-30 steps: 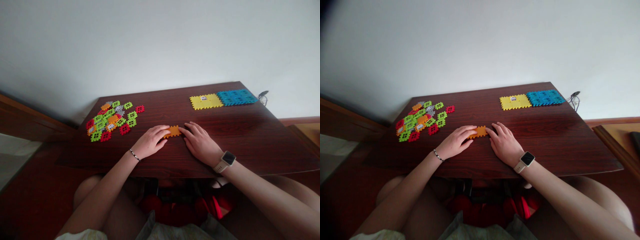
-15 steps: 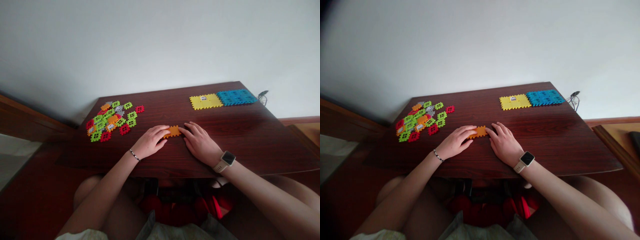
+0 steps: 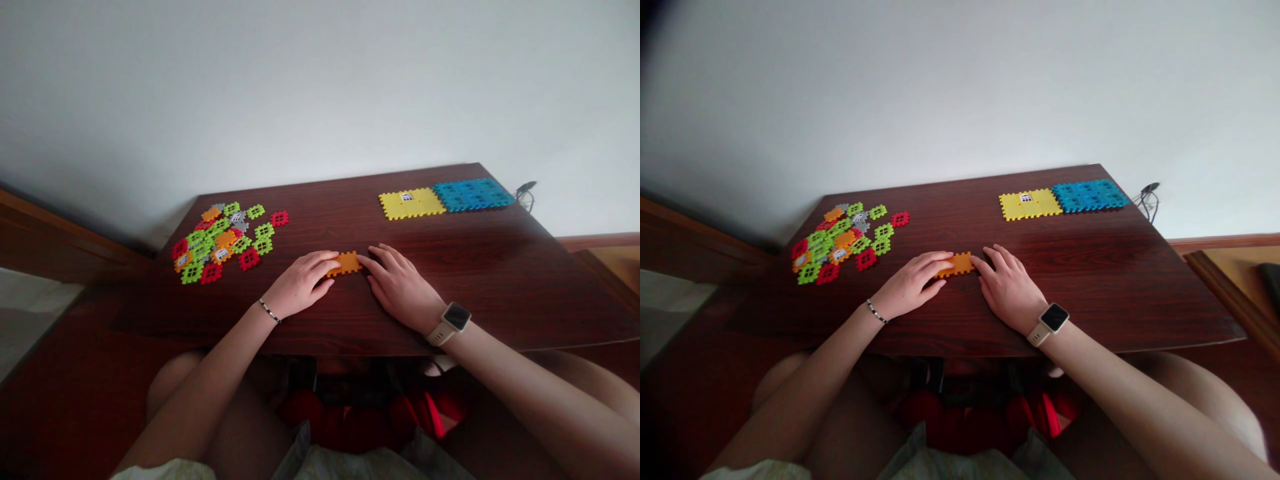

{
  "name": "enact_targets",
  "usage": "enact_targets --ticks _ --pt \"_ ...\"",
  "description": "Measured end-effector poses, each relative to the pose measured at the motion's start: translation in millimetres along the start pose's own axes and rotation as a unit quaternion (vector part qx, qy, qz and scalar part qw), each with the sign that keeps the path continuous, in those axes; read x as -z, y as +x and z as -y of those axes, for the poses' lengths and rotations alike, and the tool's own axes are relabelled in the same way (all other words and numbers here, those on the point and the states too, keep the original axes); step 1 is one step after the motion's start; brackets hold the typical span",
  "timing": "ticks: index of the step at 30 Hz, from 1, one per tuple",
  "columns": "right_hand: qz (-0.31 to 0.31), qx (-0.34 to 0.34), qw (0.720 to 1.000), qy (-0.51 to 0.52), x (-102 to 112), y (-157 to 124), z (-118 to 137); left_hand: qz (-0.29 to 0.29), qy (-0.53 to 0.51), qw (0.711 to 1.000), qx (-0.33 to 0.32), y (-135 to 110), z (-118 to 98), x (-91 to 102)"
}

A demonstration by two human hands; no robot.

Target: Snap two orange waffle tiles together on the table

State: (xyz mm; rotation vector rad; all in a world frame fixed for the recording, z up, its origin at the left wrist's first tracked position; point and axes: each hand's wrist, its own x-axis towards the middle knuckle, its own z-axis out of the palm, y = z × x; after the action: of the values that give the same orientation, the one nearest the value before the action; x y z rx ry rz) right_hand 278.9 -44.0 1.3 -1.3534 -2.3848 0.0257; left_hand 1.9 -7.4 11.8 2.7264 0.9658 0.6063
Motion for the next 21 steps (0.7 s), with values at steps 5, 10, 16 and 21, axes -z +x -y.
enact_targets --ticks 5,10,16,21 --pt "0.006 -0.004 1.000 0.004 0.9 0.3 0.6 -0.001 0.001 1.000 0.000 0.0 -0.1 -0.2" --pt "0.006 -0.005 1.000 0.003 1.3 0.6 1.0 -0.002 0.003 1.000 -0.004 0.2 0.3 -0.6" --pt "0.006 -0.007 1.000 0.006 1.3 0.8 0.9 -0.005 0.005 1.000 -0.006 0.5 0.1 -0.5" --pt "0.007 -0.003 1.000 0.001 1.1 0.4 0.6 -0.006 0.004 1.000 -0.007 0.6 -0.5 0.2"
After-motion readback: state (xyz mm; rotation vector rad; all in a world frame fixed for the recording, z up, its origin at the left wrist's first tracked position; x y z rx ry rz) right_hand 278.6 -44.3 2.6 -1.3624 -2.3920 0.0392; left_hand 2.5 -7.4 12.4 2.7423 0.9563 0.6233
